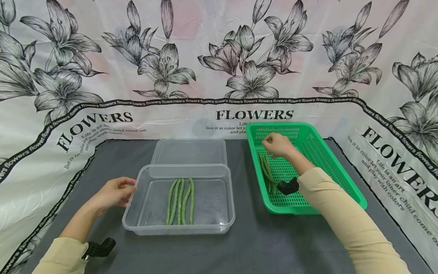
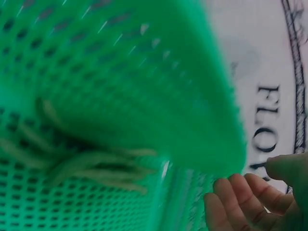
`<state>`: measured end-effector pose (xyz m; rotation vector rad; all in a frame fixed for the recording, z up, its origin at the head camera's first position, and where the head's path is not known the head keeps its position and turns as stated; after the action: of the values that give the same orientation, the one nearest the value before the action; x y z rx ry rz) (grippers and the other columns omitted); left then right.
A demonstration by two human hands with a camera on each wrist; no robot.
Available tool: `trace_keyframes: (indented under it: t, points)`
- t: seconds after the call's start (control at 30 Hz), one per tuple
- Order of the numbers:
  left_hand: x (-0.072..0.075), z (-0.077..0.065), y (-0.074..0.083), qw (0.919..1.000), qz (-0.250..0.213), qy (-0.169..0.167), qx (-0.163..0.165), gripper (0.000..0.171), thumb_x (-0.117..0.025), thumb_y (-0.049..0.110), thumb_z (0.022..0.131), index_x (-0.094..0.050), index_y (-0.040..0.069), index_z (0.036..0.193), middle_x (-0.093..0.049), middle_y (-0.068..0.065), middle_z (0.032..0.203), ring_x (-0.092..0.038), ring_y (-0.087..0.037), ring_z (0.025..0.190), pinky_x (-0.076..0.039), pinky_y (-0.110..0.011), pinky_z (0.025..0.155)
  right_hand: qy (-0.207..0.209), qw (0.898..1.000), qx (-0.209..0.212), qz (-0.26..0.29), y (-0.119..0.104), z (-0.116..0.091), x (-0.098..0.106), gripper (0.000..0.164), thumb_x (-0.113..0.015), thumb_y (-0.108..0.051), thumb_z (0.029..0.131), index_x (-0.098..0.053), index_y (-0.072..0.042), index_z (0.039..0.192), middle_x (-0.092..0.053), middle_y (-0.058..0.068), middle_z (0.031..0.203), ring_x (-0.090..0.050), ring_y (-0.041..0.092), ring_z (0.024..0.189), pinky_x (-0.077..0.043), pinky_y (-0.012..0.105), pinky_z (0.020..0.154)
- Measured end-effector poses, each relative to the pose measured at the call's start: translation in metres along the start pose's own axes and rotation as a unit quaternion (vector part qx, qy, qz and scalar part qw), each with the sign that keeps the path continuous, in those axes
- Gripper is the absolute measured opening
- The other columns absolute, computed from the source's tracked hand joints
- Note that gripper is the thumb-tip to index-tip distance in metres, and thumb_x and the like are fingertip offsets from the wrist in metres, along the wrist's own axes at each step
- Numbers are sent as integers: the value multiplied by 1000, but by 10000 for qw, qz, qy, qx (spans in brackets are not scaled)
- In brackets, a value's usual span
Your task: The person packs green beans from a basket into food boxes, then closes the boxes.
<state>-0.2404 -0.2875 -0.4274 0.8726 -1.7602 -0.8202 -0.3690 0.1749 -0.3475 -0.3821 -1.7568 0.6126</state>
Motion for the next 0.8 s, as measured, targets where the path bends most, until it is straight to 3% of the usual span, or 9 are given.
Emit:
trace_keyframes:
  t: [0.23, 0.4, 0.47, 0.53, 0.63, 0.73, 0.8]
  points:
    - [0, -3, -1, 10000, -20, -5, 34, 52, -52, 31, 94, -40, -3, 131, -55, -18, 113, -57, -21, 88, -53, -36, 72, -966, 9936, -574, -124, 38, -2, -22, 42, -37, -18, 99, -40, 13, 128, -50, 31, 118, -58, 38, 103, -55, 37, 73]
    - [0, 0, 1, 10000, -42, -46, 2, 51, -52, 29, 94, -40, -4, 131, -56, -18, 111, -57, -21, 87, -53, -36, 72, -1375, 9855, -992, 7, 61, -3, -35, 42, -36, -17, 100, -42, 14, 128, -47, 32, 123, -57, 38, 106, -55, 36, 74]
    - [1, 0, 2, 10000, -39, -47, -5, 50, -52, 28, 94, -40, -4, 131, -56, -18, 111, -57, -21, 87, -53, -36, 71, -1439, 9839, -1058, 44, 67, -3, -39, 38, -37, -17, 100, -50, 12, 120, -51, 31, 119, -58, 37, 104, -55, 36, 74]
    - [2, 0, 2, 10000, -42, -36, -16, 50, -52, 29, 94, -40, -4, 131, -55, -19, 112, -57, -21, 87, -53, -36, 71, -1504, 9823, -1114, 50, 72, -2, -44, 32, -37, -16, 100, -58, 9, 98, -58, 27, 103, -61, 33, 94, -55, 36, 73]
    - [2, 0, 3, 10000, -62, -62, -39, 51, -53, 30, 94, -40, -4, 131, -55, -19, 113, -57, -22, 87, -53, -36, 72, -1580, 9797, -1227, 126, 78, -2, -51, 33, -38, -17, 99, -48, -6, 69, -55, 13, 81, -59, 22, 78, -55, 35, 71]
    - [0, 0, 3, 10000, -61, -77, -19, 52, -53, 30, 94, -40, -3, 131, -55, -19, 112, -57, -21, 87, -53, -36, 71, -1631, 9777, -1302, 215, 80, -2, -57, 29, -40, -16, 98, -47, -9, 70, -56, 11, 83, -57, 19, 77, -55, 35, 71]
    - [0, -1, 3, 10000, -63, -69, -16, 52, -53, 30, 94, -40, -4, 131, -56, -18, 112, -57, -21, 87, -53, -36, 71, -1620, 9773, -1332, 303, 80, -2, -60, 22, -40, -15, 96, -55, -3, 83, -58, 17, 98, -60, 23, 87, -54, 35, 72]
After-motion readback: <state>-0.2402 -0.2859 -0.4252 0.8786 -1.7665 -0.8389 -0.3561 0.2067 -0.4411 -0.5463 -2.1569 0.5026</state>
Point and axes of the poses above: each hand's wrist, its own z-axis towards the middle knuckle, its own x-axis out of the back of the hand, y = z × x, the point moved 9 cm from there along z, towards the middle knuckle
